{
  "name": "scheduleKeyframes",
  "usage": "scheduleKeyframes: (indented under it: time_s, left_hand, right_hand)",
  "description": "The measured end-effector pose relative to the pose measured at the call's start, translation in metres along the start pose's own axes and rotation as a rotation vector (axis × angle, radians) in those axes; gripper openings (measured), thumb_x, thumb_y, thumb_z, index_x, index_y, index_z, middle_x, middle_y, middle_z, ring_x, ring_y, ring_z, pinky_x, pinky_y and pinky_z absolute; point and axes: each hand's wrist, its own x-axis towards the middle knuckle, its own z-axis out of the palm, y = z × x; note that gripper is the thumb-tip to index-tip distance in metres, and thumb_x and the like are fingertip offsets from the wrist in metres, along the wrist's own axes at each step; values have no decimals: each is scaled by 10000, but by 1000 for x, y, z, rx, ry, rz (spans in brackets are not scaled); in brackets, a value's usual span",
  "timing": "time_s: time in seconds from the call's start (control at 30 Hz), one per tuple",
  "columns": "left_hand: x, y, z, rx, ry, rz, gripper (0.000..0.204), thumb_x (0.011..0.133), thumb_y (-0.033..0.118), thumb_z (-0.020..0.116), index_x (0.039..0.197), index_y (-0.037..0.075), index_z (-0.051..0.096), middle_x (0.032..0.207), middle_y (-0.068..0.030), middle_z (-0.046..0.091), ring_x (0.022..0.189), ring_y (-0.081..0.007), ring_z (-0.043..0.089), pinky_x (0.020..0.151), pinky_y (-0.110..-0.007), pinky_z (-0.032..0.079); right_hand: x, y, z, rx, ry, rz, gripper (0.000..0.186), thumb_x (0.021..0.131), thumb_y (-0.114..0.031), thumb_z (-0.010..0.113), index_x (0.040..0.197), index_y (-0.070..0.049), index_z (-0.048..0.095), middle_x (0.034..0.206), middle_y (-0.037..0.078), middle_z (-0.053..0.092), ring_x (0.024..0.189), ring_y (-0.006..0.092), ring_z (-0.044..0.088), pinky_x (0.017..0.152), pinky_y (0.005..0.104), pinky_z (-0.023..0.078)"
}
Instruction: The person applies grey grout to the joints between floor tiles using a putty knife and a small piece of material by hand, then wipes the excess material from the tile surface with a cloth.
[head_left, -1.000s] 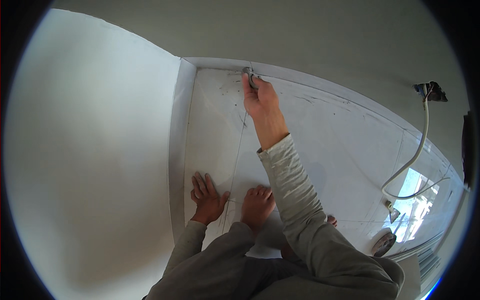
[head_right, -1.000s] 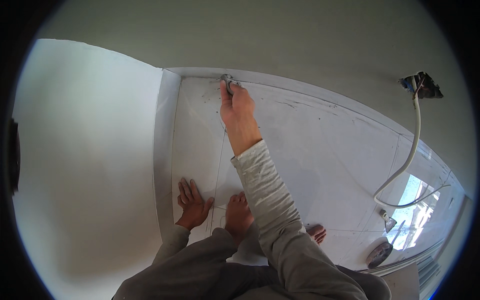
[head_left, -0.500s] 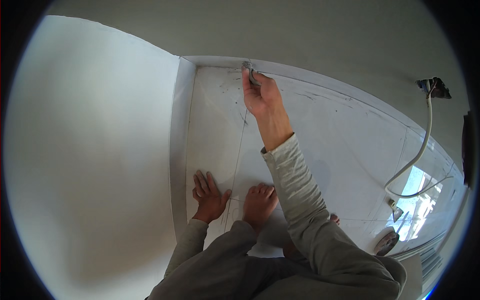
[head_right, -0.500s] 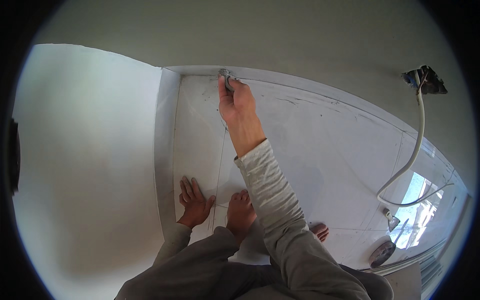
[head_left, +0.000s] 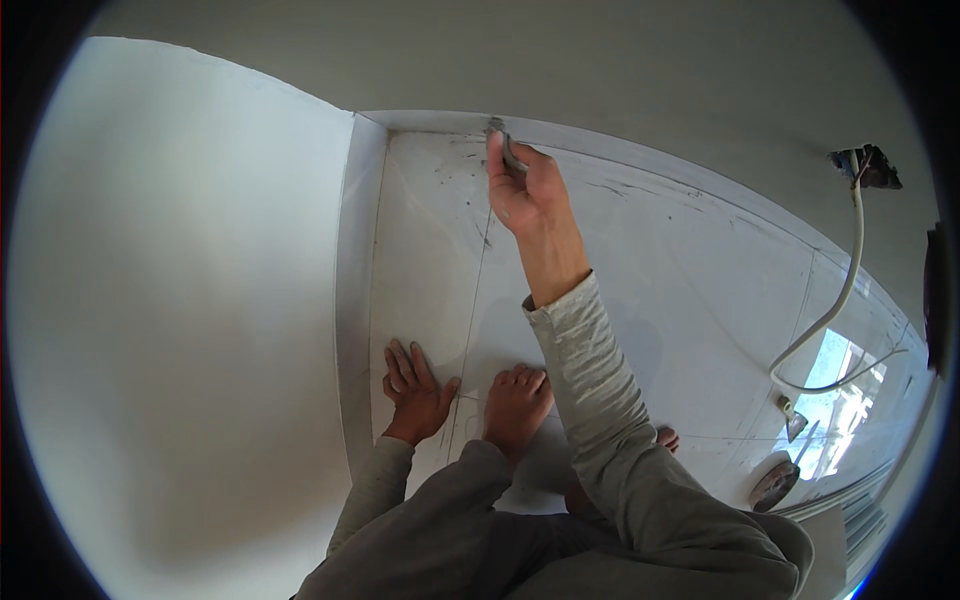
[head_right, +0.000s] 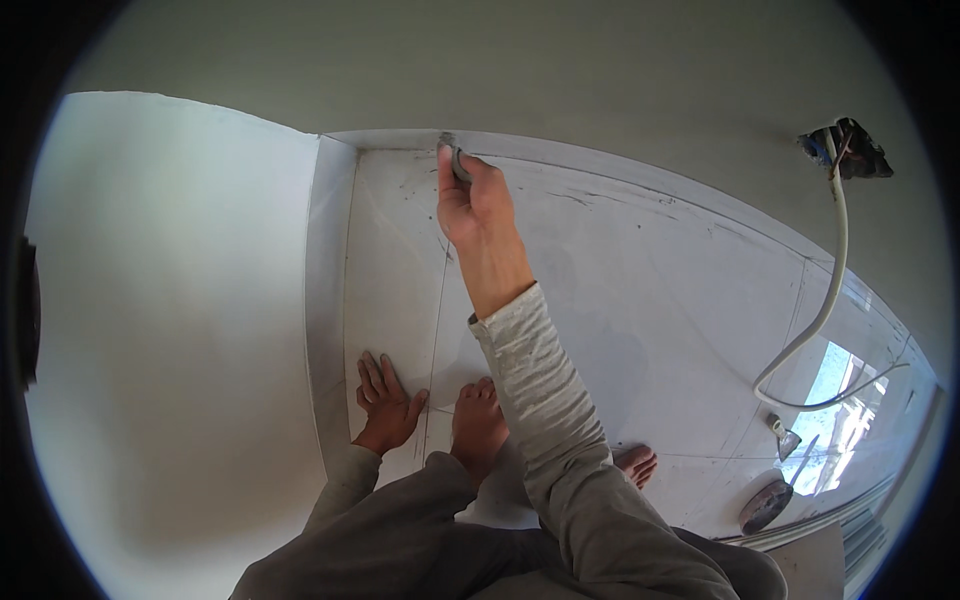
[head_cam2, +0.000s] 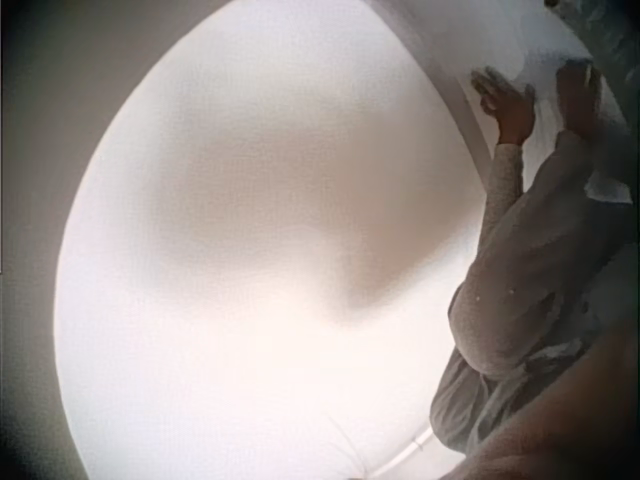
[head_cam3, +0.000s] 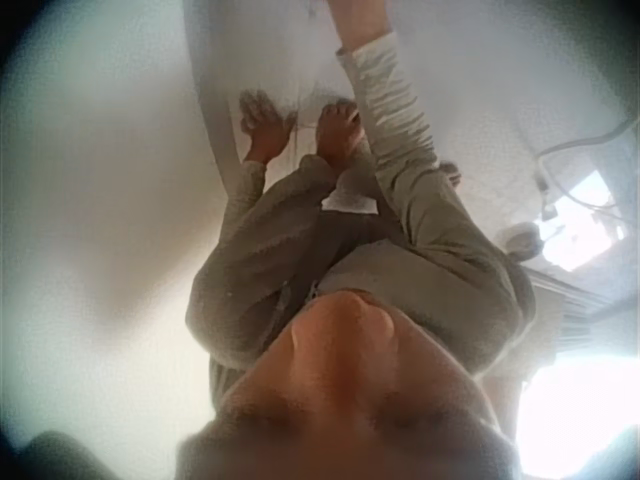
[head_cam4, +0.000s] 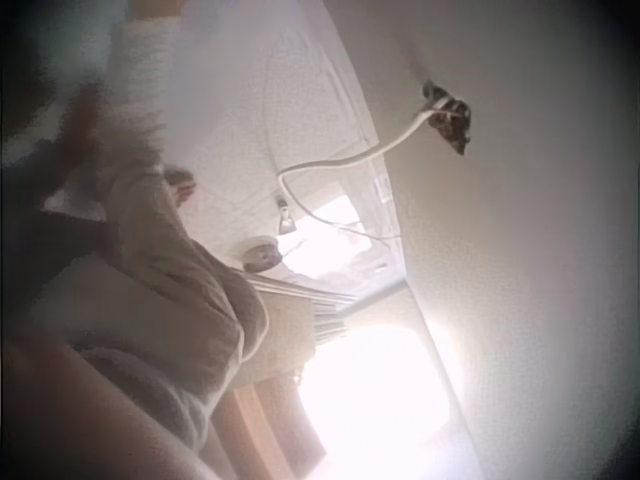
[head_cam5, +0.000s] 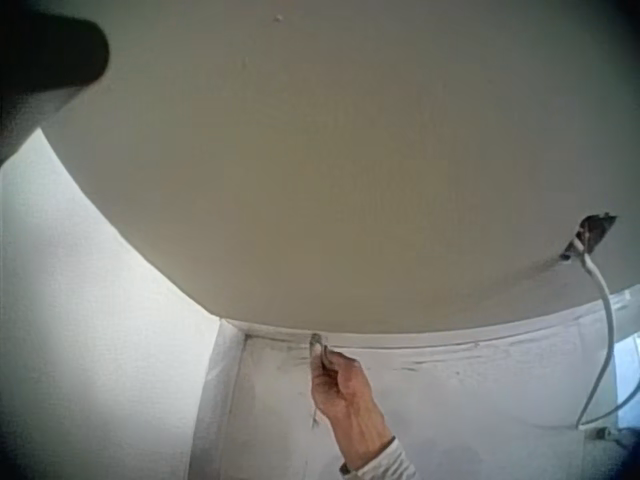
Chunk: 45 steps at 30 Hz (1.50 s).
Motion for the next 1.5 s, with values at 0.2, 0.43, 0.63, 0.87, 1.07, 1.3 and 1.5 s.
scheduleKeyframes:
  time_s: [0.2,0.43,0.63,0.87,1.07,1.3,1.5]
  left_hand:
    - [3,13,-8,-35,-43,-25,1020,1020,562,477,1573,-127,-33,1608,-434,-149,1504,-570,-174,1119,-734,20]
    - [2,5,0,-18,-19,-17,1018,1022,561,477,1571,-130,-31,1607,-430,-165,1502,-570,-181,1119,-737,25]
    - [2,13,-1,-38,-20,-16,1022,1018,560,488,1575,-125,-26,1613,-425,-155,1507,-567,-169,1120,-735,41]
    - [0,9,-8,-37,-22,-32,1011,1012,563,497,1588,-106,5,1620,-425,-118,1513,-571,-135,1121,-734,52]
    - [3,7,-3,-17,0,-7,1017,1012,575,488,1584,-115,8,1621,-422,-115,1513,-570,-136,1119,-731,62]
    - [1,5,-1,10,-5,-15,1014,1017,573,471,1578,-128,-1,1614,-432,-126,1509,-577,-139,1120,-714,73]
    - [2,11,-6,-39,-42,-13,1011,1020,570,469,1580,-125,-8,1614,-430,-140,1510,-573,-142,1127,-716,41]
  right_hand:
    - [0,-14,-20,-40,-72,3,141,962,86,537,1090,138,511,1155,202,587,1051,307,648,961,344,639]
    - [-2,6,4,30,21,24,163,964,89,525,1116,147,512,1148,208,599,1045,313,653,961,346,637]
    - [-8,-20,-15,-11,-121,-51,133,960,81,554,1076,142,532,1159,205,602,1077,300,643,964,353,630]
    - [-41,-31,-42,-868,-181,-258,169,985,82,527,1136,157,540,1199,206,615,1145,336,647,1009,388,609]
    - [9,4,-40,-404,-67,95,190,994,59,562,1160,151,565,1240,236,633,1185,339,638,1025,415,607]
    - [30,19,-11,24,92,30,149,965,100,562,1104,132,518,1160,193,585,1019,306,651,968,372,640]
    - [38,13,-21,34,94,-68,128,975,83,555,1087,133,518,1106,173,607,988,285,663,938,349,648]
